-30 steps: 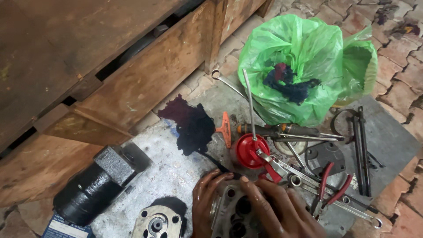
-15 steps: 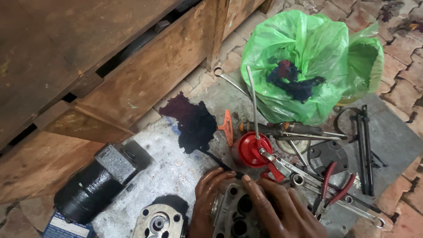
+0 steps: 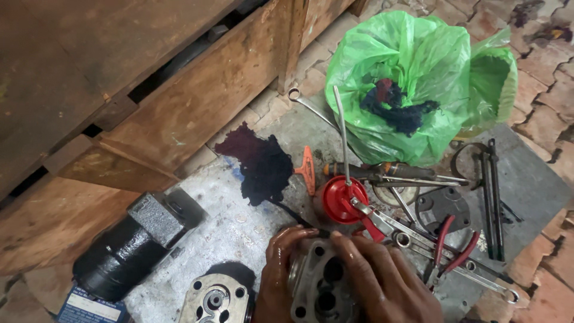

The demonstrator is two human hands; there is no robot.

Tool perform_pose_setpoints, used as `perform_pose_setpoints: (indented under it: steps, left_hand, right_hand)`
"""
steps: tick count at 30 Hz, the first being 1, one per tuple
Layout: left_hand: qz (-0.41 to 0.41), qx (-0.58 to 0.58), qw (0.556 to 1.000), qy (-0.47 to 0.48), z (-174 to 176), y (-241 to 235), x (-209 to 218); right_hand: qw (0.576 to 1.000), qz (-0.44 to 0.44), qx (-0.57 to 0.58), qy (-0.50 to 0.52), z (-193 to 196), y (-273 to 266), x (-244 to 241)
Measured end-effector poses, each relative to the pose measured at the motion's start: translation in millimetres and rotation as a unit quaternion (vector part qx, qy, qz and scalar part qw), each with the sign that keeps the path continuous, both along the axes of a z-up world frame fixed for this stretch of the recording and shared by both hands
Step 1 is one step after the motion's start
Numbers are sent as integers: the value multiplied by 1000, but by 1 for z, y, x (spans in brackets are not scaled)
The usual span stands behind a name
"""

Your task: The person cleans and assembles metal engine components on a metal surface, wiping a cylinder with a cloth, applying oil from a red dispenser, and using pliers to install small internal parts.

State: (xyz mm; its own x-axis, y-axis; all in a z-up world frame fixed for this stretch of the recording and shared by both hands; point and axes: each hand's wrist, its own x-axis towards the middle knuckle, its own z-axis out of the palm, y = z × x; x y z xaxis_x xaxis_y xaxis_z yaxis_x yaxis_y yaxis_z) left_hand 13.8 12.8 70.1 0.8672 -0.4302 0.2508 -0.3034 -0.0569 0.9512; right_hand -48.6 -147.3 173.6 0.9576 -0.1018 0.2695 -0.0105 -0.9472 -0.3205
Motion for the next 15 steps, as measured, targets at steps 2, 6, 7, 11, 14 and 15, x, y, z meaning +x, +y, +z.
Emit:
perform_pose_setpoints:
  steps: [2, 6, 7, 11, 14, 15]
  left_hand:
    - [-10, -39, 999, 32, 4, 0, 0]
    - [23, -11, 996, 82, 0, -5, -9]
    - [39, 16, 997, 67, -3, -5, -11]
    - [48, 17, 996, 74, -13, -8, -6]
    - [46, 10, 992, 113, -3, -5, -14]
    - [59, 33, 995, 73, -1, -4, -16]
  right_hand:
    - [1000, -21, 0, 9, 0, 1, 1]
    - [996, 3, 70, 61, 3, -7, 3]
    - [996, 14, 71, 52, 5, -8, 4]
    - [995, -8, 92, 40, 14, 1, 3]
    - [993, 23, 114, 31, 22, 2, 4]
    - [991, 50, 119, 23, 23, 2, 5]
